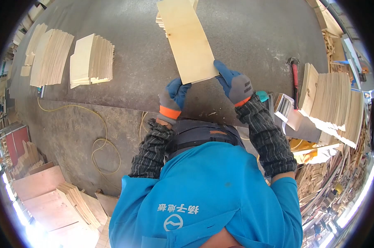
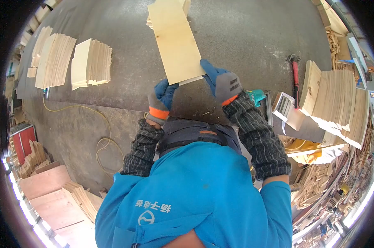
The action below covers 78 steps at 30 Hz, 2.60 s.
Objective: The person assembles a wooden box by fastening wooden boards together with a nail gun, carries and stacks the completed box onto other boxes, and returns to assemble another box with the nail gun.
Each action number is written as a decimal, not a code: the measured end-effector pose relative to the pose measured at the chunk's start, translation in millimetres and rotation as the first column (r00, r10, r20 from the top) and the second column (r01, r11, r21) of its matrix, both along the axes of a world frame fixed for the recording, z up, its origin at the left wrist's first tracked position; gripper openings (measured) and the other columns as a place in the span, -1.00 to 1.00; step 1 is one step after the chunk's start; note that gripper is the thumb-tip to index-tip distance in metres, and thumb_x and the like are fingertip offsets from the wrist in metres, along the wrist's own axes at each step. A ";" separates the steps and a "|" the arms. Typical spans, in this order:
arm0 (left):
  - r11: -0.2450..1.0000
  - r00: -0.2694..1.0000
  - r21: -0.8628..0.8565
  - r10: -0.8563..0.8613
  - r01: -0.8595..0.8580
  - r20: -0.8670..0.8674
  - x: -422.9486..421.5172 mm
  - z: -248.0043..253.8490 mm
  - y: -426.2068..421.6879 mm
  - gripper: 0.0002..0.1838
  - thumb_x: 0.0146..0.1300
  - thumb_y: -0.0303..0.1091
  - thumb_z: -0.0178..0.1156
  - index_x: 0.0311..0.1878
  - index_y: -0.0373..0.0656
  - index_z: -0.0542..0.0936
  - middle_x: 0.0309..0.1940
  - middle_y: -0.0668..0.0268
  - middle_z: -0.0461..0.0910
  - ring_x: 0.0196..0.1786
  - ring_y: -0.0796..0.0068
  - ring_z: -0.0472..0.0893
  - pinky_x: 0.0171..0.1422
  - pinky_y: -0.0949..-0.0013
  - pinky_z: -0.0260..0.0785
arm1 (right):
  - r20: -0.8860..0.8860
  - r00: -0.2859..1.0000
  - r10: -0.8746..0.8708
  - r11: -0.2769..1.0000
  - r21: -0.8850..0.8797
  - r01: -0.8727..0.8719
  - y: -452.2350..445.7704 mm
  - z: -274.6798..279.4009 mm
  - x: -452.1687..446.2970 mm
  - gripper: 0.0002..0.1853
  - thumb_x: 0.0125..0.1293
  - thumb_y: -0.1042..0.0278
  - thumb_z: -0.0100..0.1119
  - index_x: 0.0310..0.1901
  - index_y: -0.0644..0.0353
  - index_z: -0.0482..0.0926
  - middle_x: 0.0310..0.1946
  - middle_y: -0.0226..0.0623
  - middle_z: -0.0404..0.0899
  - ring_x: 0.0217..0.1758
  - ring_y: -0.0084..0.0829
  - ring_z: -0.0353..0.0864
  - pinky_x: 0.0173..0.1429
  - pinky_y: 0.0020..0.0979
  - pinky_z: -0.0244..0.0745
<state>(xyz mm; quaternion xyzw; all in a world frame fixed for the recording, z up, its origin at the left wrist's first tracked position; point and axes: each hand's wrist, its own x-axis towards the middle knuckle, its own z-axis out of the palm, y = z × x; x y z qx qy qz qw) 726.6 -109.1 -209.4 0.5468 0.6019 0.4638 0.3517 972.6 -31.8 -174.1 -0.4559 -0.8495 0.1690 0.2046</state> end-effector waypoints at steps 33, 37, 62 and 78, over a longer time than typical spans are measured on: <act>0.969 0.970 -0.054 0.240 -0.242 -0.041 17.3 15.1 -3.4 -0.74 0.51 -0.31 0.31 0.14 -0.20 0.77 -0.07 -0.05 0.81 0.00 0.08 0.82 0.14 0.21 0.62 | 0.094 0.995 0.016 0.977 -0.214 0.005 13.7 24.8 -9.0 -0.58 0.51 0.37 0.27 0.36 0.15 0.58 -0.08 0.04 0.78 -0.11 0.04 0.79 -0.05 -0.10 0.70; 0.961 0.909 0.158 0.268 -0.227 -0.318 19.3 20.2 -6.2 -0.74 0.52 -0.31 0.27 0.15 -0.14 0.76 -0.09 -0.03 0.80 -0.01 -0.05 0.80 0.08 0.13 0.64 | 0.162 0.984 0.075 0.997 0.007 -0.077 12.1 13.8 -8.8 -0.57 0.50 0.37 0.26 0.36 0.19 0.56 -0.23 0.01 0.75 -0.23 0.04 0.75 -0.16 -0.08 0.64; 0.979 0.982 -0.095 0.183 -0.179 0.037 4.2 11.5 -7.2 -0.66 0.49 -0.28 0.35 0.22 -0.23 0.73 -0.03 0.05 0.82 0.02 0.17 0.81 0.13 0.22 0.63 | 0.172 0.985 0.019 0.996 -0.091 -0.004 13.4 19.8 -11.3 -0.66 0.54 0.31 0.24 0.27 0.17 0.65 -0.09 0.11 0.76 -0.08 0.07 0.80 -0.05 -0.09 0.71; 0.941 0.895 -0.312 0.248 -0.131 0.370 4.1 2.2 83.1 -0.41 0.46 -0.11 0.41 0.28 -0.46 0.59 -0.02 0.07 0.78 -0.05 0.37 0.74 0.04 0.33 0.59 | 0.168 0.985 0.028 0.996 -0.091 -0.013 14.5 17.5 -10.2 -0.65 0.51 0.33 0.26 0.27 0.15 0.63 -0.11 0.08 0.77 -0.09 0.08 0.79 -0.04 -0.06 0.71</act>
